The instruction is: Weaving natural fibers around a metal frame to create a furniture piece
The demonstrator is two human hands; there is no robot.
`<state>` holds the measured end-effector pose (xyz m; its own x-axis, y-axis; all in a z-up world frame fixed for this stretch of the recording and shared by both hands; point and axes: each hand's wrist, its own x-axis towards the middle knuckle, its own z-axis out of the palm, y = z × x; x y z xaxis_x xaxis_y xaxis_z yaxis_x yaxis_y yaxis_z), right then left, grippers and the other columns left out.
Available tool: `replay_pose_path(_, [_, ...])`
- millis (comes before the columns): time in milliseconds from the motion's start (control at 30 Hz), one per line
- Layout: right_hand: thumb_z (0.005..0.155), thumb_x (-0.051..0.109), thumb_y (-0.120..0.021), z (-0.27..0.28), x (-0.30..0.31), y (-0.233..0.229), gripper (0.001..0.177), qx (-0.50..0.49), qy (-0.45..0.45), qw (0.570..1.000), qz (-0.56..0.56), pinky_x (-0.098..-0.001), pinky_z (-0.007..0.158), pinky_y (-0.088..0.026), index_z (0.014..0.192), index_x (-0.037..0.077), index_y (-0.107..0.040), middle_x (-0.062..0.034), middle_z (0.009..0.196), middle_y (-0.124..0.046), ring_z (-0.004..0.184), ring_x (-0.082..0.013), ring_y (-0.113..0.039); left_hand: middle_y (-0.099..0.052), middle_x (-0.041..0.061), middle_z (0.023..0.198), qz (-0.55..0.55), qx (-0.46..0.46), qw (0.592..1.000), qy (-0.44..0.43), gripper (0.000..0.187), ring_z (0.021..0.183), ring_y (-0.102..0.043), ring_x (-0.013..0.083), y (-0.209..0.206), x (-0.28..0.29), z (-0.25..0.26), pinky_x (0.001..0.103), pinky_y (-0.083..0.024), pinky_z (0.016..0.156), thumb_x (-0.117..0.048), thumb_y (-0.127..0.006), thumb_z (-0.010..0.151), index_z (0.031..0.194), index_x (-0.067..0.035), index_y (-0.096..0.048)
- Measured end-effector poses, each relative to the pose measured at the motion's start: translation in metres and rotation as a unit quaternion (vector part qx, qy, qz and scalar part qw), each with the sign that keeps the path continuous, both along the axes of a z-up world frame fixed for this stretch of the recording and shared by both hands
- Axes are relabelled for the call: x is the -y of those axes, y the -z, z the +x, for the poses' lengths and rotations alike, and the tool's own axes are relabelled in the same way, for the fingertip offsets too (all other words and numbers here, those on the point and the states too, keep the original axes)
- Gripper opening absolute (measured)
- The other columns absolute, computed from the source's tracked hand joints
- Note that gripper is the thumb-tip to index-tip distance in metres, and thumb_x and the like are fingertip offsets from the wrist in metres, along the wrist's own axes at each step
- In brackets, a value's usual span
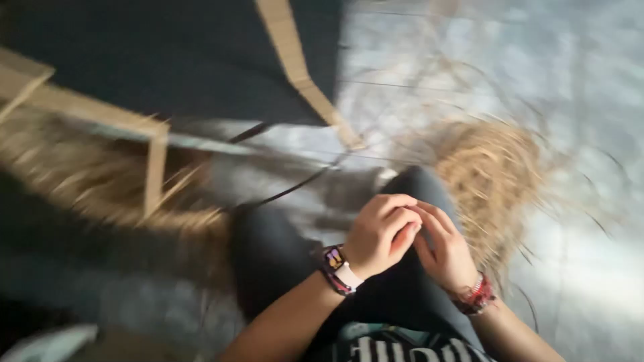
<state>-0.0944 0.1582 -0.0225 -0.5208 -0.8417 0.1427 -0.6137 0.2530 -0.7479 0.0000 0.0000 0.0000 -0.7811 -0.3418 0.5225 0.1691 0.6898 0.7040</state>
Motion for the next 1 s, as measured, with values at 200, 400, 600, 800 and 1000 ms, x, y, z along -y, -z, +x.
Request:
replay_pose_path(200, [0.092,0.004,-0.060,-0.016,-0.059,0.047,0.040,0.037,0.207,0.977,-0.025,-0.0500,0.086,-0.054,0.132,0.003,-0.063,-0.0194,0.121,-0.065,0.110,-0.0464,-0.064,-0.067,0.002,0.103,0.107,0.071,0.973,0.192,0.005,0.099,-0.067,0.0283,0.025,-0.047,-0.089,0.040,-0.055,0.083,-0.018,-0.063,0.096,0.094,-0.016,-0.066])
replay_pose_path(400, [0.092,-0.001,-0.062,-0.045,-0.088,0.146,0.035,0.149,0.370,0.915,-0.061,-0.0475,0.086,-0.058,0.126,0.001,-0.068,-0.0225,0.119,-0.068,0.106,-0.0438,-0.069,-0.071,0.015,0.109,0.362,0.244,0.872,0.220,0.018,0.102,-0.070,0.0304,0.087,-0.084,-0.147,0.039,-0.057,0.088,-0.023,-0.062,0.104,0.106,-0.007,-0.071])
replay_pose_path(600, [0.098,0.010,-0.060,-0.129,-0.084,0.236,0.030,0.273,0.504,0.819,-0.038,-0.0490,0.085,-0.057,0.126,0.002,-0.070,-0.0243,0.111,-0.072,0.099,-0.0384,-0.072,-0.068,0.000,0.115,0.681,0.337,0.644,0.082,0.026,0.106,-0.066,0.0116,0.132,-0.098,-0.179,0.023,-0.050,0.092,-0.033,-0.049,0.107,0.117,-0.013,-0.061])
replay_pose_path(800, [0.088,0.034,-0.080,-0.203,-0.085,0.422,0.067,0.311,0.527,0.789,0.059,-0.0545,0.098,-0.054,0.142,0.003,-0.057,-0.0267,0.131,-0.064,0.120,-0.0446,-0.062,-0.075,0.008,0.113,0.752,0.389,0.531,0.037,0.033,0.090,-0.076,0.0210,0.127,-0.087,-0.176,0.024,-0.057,0.074,-0.040,-0.042,0.108,0.116,-0.015,-0.063])
replay_pose_path(1000, [0.107,0.022,-0.047,-0.238,-0.051,0.396,0.043,0.518,0.426,0.736,0.096,-0.0338,0.074,-0.061,0.150,0.019,-0.043,-0.0113,0.125,-0.058,0.094,-0.0203,-0.068,-0.074,0.016,0.104,0.742,0.400,0.538,0.018,0.033,0.068,-0.070,0.0179,0.153,-0.086,-0.158,0.024,-0.053,0.057,-0.029,-0.045,0.108,0.115,-0.003,-0.064])
